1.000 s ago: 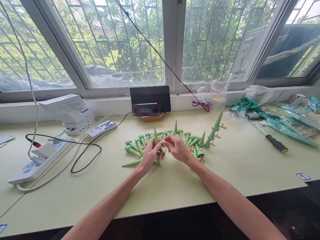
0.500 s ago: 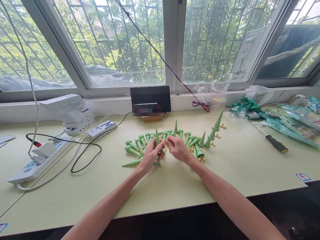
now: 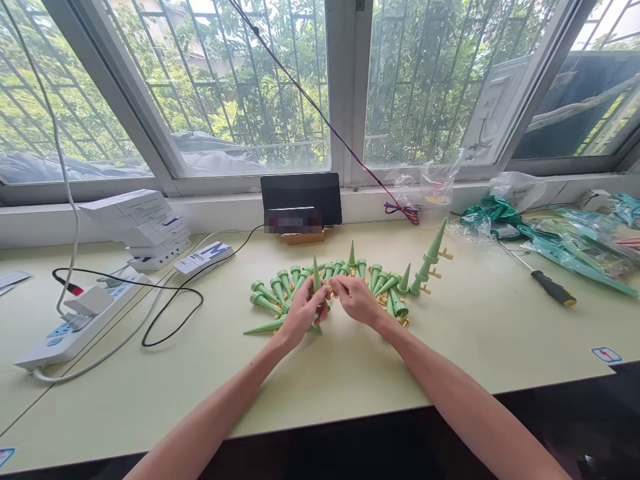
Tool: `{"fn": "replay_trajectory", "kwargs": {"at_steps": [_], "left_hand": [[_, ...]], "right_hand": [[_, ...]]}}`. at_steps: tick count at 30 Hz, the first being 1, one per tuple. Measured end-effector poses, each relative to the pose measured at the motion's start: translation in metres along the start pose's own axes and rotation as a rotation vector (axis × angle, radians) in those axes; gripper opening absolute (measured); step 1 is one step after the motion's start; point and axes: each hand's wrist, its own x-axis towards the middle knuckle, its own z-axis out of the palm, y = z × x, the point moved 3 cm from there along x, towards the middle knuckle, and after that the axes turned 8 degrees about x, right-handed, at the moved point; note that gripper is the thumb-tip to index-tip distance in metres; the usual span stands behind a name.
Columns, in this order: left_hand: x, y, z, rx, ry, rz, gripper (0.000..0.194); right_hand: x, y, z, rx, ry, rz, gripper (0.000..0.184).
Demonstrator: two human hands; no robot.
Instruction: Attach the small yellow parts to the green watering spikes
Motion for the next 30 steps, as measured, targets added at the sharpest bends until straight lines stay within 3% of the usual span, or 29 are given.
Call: {"fn": "replay_trajectory", "kwargs": {"at_steps": [8,16,30], "left_hand": [[0.0016,-0.0008,-0.0006,-0.013,0.032,-0.017,0.024],[0.0045,-0.0061,-0.0029,-0.061,0.077,-0.052,0.024],[0.0033,-0.0052,-0.0035,-0.046,0.057,-0.051,0.023]], "right_hand": [[-0.0007,0.0036,0.0002,0.007,0.032,0.008,0.042],[-0.0013,0.0036,0.0012,0.056,0.03,-0.031,0.017],[-0.0003,0.0062,0.0017,0.08,0.003,-0.05,0.017]]}}
